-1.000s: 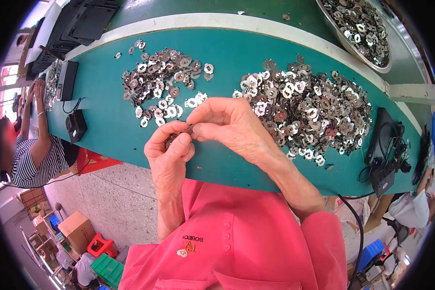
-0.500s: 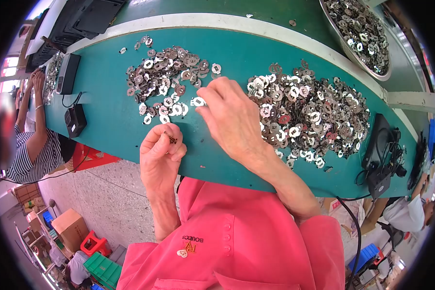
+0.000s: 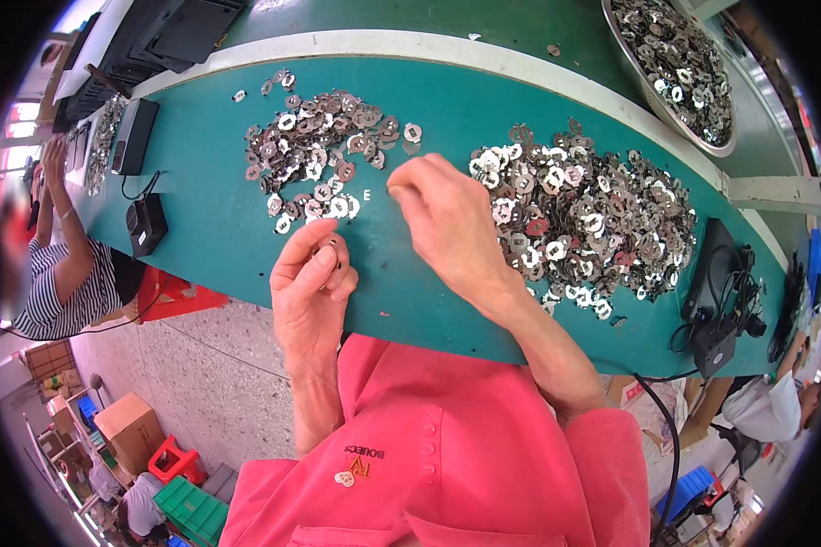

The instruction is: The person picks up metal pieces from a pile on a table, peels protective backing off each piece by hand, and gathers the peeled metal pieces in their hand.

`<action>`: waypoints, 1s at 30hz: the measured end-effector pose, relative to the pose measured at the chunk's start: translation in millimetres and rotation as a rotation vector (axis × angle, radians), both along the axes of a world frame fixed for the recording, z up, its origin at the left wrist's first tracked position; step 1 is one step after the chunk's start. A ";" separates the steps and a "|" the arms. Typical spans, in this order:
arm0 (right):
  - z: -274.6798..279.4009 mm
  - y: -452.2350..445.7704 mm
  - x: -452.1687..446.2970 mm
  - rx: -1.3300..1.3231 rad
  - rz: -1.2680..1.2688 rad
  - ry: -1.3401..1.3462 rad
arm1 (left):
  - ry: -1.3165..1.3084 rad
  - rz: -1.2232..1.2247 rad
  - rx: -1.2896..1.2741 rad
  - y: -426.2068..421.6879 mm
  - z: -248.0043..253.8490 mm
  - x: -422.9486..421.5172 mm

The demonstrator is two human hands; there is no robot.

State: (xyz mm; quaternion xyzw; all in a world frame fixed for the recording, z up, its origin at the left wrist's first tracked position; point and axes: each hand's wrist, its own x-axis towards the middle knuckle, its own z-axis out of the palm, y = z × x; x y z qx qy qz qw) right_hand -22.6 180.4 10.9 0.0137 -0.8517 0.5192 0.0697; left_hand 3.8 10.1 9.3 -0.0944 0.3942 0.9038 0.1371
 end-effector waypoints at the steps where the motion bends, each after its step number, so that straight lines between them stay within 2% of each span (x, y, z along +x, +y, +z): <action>1: 2.6 2.7 1.4 -0.150 -0.002 -0.137 | 0.000 0.003 -0.019 1.7 -0.6 0.1; 4: 12.3 8.8 3.6 -0.640 0.043 -0.353 | 0.035 0.022 -0.077 10.5 -3.6 -1.2; 8: 12.7 14.6 7.0 -0.840 0.151 -0.445 | 0.053 0.010 -0.207 21.8 0.7 -2.2; 30: 6.9 11.1 12.5 -0.972 0.246 -0.502 | 0.124 0.078 -0.195 27.2 -4.2 0.3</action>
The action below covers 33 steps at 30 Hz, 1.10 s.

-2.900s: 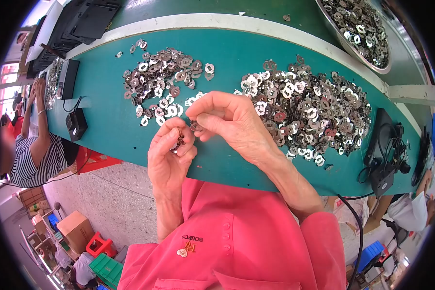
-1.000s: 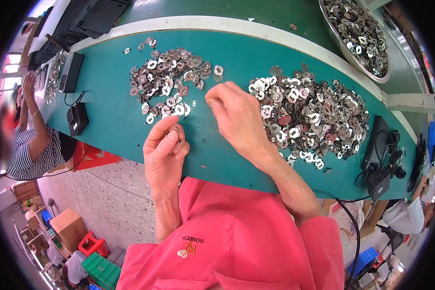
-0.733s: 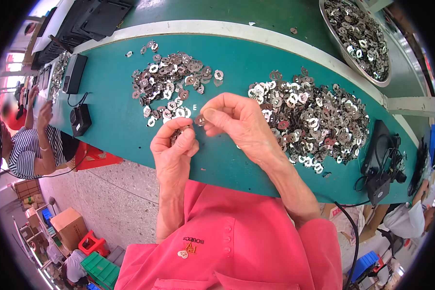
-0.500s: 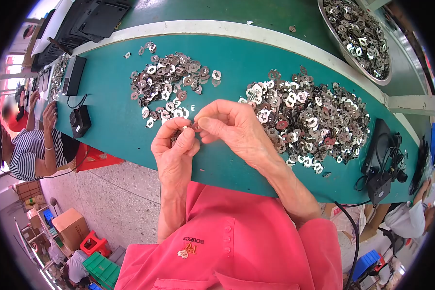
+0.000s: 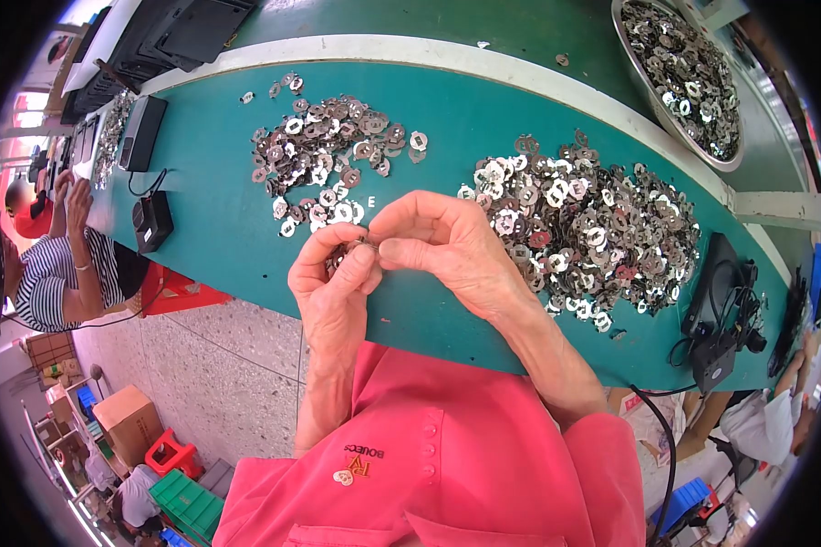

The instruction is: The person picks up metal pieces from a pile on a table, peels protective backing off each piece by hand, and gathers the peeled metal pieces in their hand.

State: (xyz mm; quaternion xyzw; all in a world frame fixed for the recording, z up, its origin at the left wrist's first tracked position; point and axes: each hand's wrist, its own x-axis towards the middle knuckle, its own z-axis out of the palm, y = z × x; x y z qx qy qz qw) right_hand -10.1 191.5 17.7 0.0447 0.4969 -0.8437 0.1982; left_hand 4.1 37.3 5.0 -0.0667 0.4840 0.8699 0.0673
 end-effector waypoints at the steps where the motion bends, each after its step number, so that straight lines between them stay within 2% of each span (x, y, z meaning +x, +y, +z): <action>1: 2.2 0.1 -0.3 0.010 0.005 -0.005 | 0.006 0.008 -0.027 0.0 0.0 0.3; 6: 9.7 -1.6 -0.2 0.061 0.009 0.001 | 0.045 0.006 -0.112 -0.9 -0.6 0.4; 20: 9.7 -3.8 2.3 0.140 -0.050 -0.019 | -0.085 -0.009 -0.026 -1.8 6.8 -2.5; 33: 6.3 -5.2 4.4 -0.076 -0.039 -0.105 | -0.159 -0.020 0.056 1.0 9.7 -5.7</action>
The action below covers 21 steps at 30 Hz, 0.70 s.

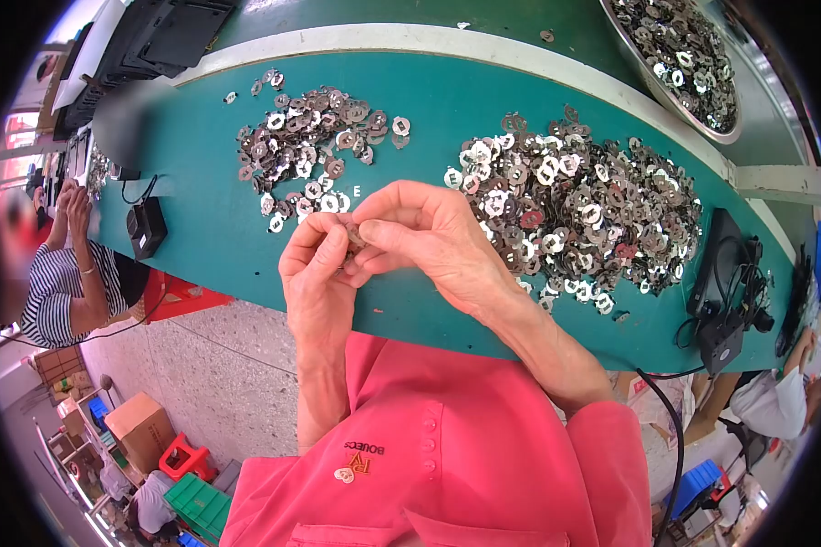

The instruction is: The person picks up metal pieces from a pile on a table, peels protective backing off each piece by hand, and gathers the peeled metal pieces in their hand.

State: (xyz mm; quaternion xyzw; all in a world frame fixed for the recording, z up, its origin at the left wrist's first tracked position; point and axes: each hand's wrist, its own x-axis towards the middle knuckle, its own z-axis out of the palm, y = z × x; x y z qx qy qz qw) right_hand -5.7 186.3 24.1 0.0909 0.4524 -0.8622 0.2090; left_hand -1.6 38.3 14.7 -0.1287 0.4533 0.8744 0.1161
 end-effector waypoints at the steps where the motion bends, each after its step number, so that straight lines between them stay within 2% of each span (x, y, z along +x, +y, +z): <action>1: 0.1 -0.6 0.2 0.017 -0.001 0.011 | -0.007 0.012 0.002 0.1 0.9 -0.1; 5: 0.3 -6.1 2.0 0.160 -0.030 0.103 | -0.014 0.004 0.024 -4.3 -1.2 1.5; 7: 1.7 -12.1 5.0 0.151 -0.055 0.147 | -0.004 -0.002 0.033 -5.6 -4.4 4.3; 10: 4.7 -18.4 7.6 0.190 -0.052 0.181 | 0.042 0.034 -0.138 -2.7 -1.2 5.8; 11: 5.3 -19.1 7.6 0.213 -0.045 0.187 | 0.050 0.028 -0.096 -5.8 -2.5 5.9; 12: 3.9 -18.1 6.4 0.300 -0.028 0.211 | 0.058 0.022 -0.052 -12.5 -5.5 5.5; 16: -5.8 -6.6 -4.0 0.941 -0.131 0.600 | 0.042 -0.021 0.249 -35.3 -9.8 -0.5; 18: -7.9 -8.1 -5.0 1.081 -0.106 0.716 | 0.024 -0.074 0.419 -45.8 -10.7 -4.3; 21: -8.2 -15.6 -5.8 1.288 -0.044 0.863 | -0.045 -0.031 0.465 -47.0 -5.1 -3.4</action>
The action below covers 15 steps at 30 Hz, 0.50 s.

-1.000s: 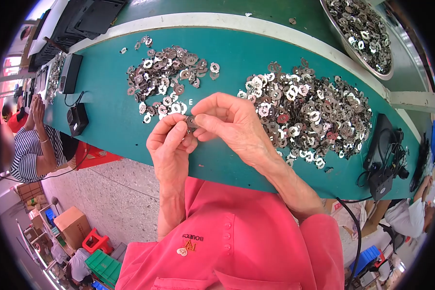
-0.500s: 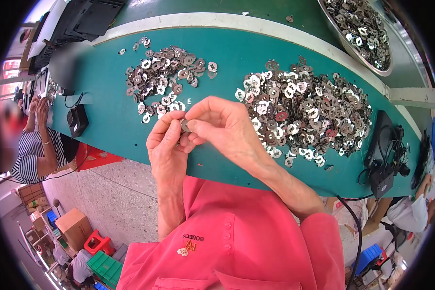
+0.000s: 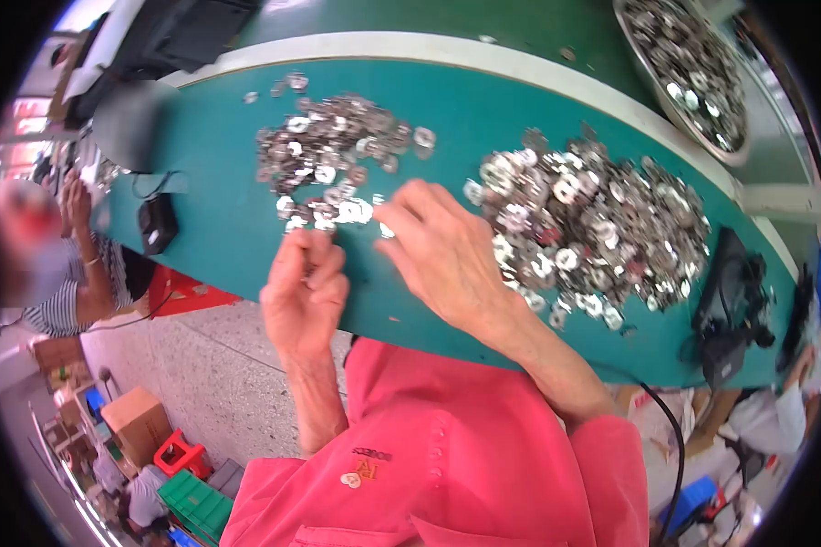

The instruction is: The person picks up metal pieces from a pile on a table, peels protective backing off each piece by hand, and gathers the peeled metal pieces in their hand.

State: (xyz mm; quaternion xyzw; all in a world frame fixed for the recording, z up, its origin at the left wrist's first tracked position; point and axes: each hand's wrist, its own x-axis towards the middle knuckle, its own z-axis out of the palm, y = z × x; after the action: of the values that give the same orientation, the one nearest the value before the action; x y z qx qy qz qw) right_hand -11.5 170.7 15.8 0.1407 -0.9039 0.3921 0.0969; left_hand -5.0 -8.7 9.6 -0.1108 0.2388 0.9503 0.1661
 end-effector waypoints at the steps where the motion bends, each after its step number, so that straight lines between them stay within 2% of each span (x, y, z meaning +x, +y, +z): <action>1: 1.8 -2.4 0.9 0.074 0.013 0.027 | -0.005 -0.031 -0.038 -1.9 0.7 0.6; 4: -0.9 -13.1 -1.4 0.135 0.038 0.141 | -0.011 -0.075 -0.153 -3.6 3.1 2.6; 6: -5.2 -10.1 1.4 0.148 0.013 0.178 | -0.035 -0.071 -0.140 3.4 2.8 6.0; 11: 2.2 -8.4 2.1 0.015 -0.019 0.193 | 0.038 -0.090 -0.106 7.7 -0.8 6.4; 14: 5.5 -2.6 7.6 -0.265 -0.100 -0.158 | 0.041 -0.093 -0.154 14.7 -4.2 8.3; 15: 6.0 -2.9 8.0 -0.442 -0.119 -0.282 | 0.035 -0.086 -0.190 17.5 -4.0 9.0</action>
State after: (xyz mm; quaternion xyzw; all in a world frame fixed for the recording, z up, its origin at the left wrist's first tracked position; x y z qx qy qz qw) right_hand -3.5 167.8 21.9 0.0066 -0.8075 0.5895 0.0211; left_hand 4.0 8.8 5.6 -0.0992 0.3351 0.9172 0.1915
